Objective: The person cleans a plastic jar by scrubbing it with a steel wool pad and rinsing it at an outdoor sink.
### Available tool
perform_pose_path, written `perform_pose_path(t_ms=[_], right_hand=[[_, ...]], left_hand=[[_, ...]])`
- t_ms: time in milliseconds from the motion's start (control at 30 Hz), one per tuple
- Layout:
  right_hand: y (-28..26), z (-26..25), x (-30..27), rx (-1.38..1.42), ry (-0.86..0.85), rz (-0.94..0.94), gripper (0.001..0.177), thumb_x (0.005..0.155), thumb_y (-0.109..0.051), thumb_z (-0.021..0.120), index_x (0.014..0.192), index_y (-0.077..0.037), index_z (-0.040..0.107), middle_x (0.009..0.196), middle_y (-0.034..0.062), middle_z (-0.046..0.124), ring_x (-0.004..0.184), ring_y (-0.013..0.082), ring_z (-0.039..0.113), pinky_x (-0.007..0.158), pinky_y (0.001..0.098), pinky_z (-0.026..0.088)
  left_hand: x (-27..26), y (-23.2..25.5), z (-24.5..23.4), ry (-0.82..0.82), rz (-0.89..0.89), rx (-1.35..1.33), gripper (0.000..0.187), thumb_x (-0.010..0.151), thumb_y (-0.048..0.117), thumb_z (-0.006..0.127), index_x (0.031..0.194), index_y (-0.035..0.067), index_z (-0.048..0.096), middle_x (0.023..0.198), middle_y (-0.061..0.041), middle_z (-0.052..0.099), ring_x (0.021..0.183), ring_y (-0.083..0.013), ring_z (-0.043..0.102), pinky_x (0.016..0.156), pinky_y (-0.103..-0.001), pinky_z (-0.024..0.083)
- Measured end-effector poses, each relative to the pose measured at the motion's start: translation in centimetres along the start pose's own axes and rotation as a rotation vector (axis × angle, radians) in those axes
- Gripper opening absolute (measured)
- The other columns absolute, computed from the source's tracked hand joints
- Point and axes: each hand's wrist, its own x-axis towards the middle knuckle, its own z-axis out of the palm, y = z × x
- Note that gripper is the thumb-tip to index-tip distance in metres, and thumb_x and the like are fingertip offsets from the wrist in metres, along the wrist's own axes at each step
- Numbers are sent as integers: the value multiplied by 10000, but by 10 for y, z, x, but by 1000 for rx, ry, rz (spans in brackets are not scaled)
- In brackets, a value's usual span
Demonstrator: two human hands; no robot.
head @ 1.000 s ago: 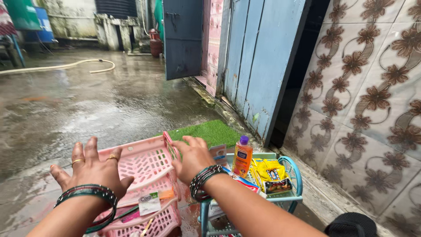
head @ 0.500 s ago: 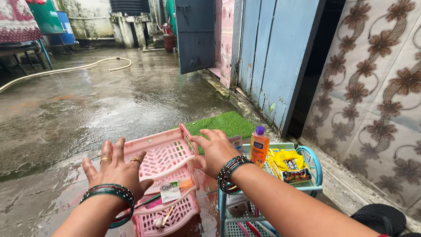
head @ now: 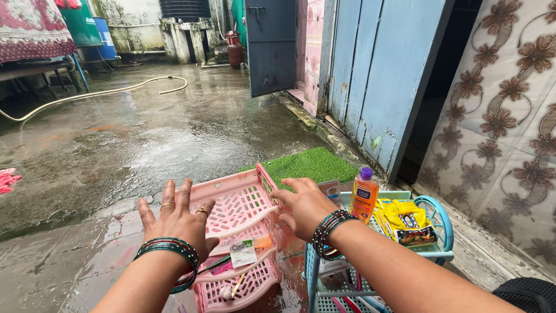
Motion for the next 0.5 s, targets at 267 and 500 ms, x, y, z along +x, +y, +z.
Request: perform_pose_path(t_ms=[267, 500], right_hand=[[1, 3, -7, 1, 26, -29, 538, 807, -183, 766, 1325, -202, 620, 1476, 170, 480, 1390, 415, 384, 1154, 488, 335], [5, -9, -14, -21, 2, 5, 545, 821, -184, 758, 1345, -197, 607, 1507, 189, 437, 1411, 436, 346, 1161, 497, 310]], left_hand=[[8, 10, 6, 56, 17, 15, 780, 868, 610, 698, 1542, 443, 343, 1716, -73, -30, 1572, -370, -84, 1175, -692, -5], [11, 29, 3, 110, 23, 33, 814, 855, 640, 695, 1553, 441, 324, 1705, -89, 32, 1547, -441, -31, 1173, -697, -17]])
